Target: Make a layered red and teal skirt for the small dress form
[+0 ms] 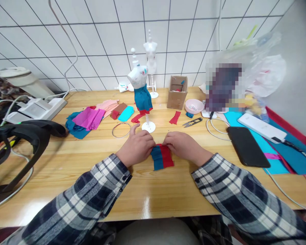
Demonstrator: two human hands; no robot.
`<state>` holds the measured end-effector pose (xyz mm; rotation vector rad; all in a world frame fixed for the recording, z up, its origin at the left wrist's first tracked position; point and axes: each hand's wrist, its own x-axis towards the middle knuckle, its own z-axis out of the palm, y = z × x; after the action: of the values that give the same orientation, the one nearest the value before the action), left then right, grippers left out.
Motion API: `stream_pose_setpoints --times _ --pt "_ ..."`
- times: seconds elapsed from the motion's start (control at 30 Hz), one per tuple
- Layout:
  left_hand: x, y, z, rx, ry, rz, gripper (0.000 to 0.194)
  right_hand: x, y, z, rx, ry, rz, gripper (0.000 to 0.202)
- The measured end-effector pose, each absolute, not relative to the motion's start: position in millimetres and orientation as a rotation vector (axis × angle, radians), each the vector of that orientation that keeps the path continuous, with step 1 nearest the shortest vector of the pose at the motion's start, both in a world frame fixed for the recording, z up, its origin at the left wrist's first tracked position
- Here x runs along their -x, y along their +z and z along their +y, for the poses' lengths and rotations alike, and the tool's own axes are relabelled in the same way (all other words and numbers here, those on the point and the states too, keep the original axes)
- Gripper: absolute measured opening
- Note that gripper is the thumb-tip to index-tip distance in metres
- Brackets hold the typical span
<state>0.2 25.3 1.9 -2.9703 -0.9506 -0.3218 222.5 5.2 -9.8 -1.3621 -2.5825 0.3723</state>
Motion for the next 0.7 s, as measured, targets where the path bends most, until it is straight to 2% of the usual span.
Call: stream_pose_setpoints --times 0.17,0.3,0.4,0.6,0.7 --pt "-0.4 11.0 20.4 2.95 -0.272 -0.836 0.019 -225.7 -3.0 1.8 1.381 0.335 -2.65 0.028" --pt "-1.5 12.3 19.4 2.92 -0.196 -0.781 0.019 -224.9 -1.5 2.9 1.541 0.412 -2.399 0.027" --pt "-3.1 10.7 18.8 2.896 -0.18 -0.771 0.017 -221.2 -3.3 4.2 1.596 0.443 -2.268 0.02" --pt "-5.6 9.2 16.8 2.892 -0.177 -0.777 0.018 -213.8 -10.0 2.6 1.642 0.429 -2.36 0.011" --pt "-5.3 6.3 17.9 2.974 -0.326 -0.949 0.018 -213.7 -11.5 1.3 1.623 0.403 -2.414 0.01"
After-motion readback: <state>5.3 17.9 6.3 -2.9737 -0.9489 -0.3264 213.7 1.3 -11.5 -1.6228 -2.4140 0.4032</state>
